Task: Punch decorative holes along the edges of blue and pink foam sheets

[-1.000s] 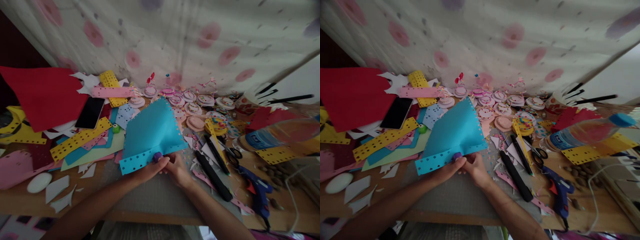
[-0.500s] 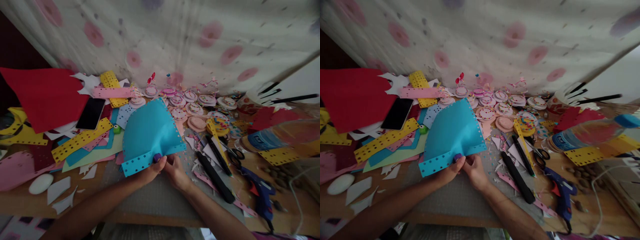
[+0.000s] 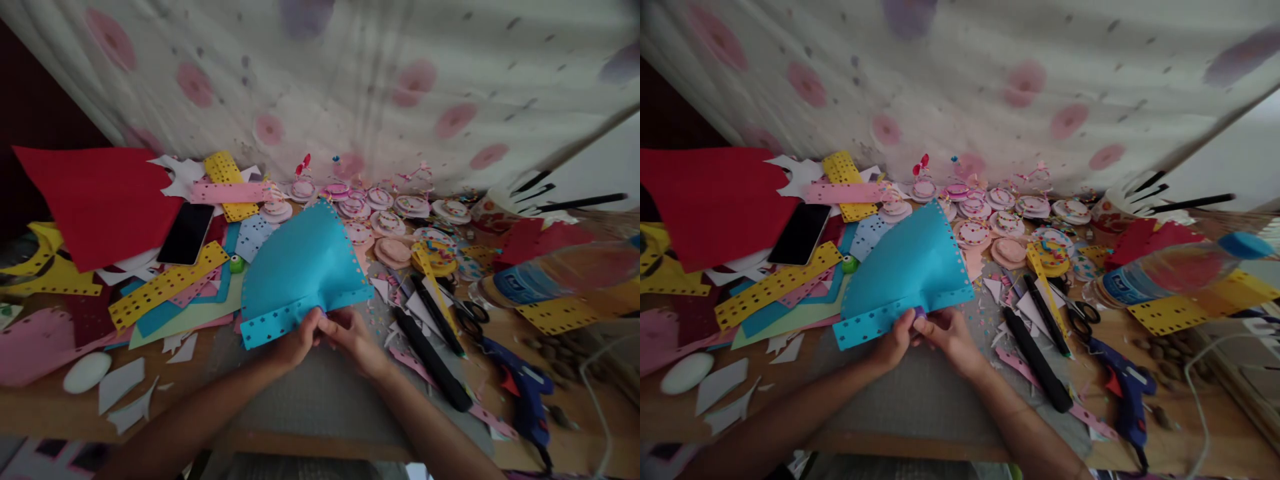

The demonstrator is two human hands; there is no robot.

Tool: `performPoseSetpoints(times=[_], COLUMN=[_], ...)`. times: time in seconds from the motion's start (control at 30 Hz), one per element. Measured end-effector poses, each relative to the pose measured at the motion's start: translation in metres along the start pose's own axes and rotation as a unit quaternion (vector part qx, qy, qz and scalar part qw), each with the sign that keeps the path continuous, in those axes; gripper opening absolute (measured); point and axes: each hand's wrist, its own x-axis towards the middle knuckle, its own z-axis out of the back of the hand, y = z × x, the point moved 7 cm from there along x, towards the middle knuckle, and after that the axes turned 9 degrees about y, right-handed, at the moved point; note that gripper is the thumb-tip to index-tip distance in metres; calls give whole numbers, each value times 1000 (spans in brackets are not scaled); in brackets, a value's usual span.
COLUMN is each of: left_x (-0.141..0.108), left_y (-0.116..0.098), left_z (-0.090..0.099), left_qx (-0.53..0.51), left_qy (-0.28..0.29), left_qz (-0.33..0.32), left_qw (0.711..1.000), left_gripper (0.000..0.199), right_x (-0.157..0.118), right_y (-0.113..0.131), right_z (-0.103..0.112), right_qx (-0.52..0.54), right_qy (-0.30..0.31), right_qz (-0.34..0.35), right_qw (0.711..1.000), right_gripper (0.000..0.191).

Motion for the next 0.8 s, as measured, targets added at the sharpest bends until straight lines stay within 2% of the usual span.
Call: performPoseSetpoints(times=[0.03, 0.13, 0.2, 0.33, 0.43, 0.57, 0.67, 0.8], left_x=[-1, -10, -15, -20, -22, -25, -23, -20], left_y=[1, -6, -13, -20, -19, -12, -6, -4], left_z=[5, 28, 37, 45, 50, 55, 53, 52], left_qx=[-1, 28, 55, 102, 122, 101, 83, 57], left_qy=[-33, -188, -245, -270, -281, -307, -285, -274], left_qz=[1, -16, -31, -30, -25, -11, -13, -36], left_qw=[999, 982, 967, 957, 952, 946, 955, 959], left_gripper=[45, 40, 43, 54, 59, 64, 62, 51], right_x=[-1, -3, -4, -4, -2, 0, 0, 0], right_y=[1, 3, 3, 4, 6, 10, 14, 16], right_z=[-1, -3, -5, -8, -1, 22, 37, 46], right_qx=[1, 24, 54, 149, 192, 154, 103, 79], right_qy=[12, 33, 42, 58, 38, -21, -64, -94], right_qz=[-4, -22, -32, -44, -42, -12, 11, 9], right_qw=[1000, 999, 997, 986, 980, 988, 993, 992], right_gripper=[38, 34, 31, 29, 20, 18, 21, 18])
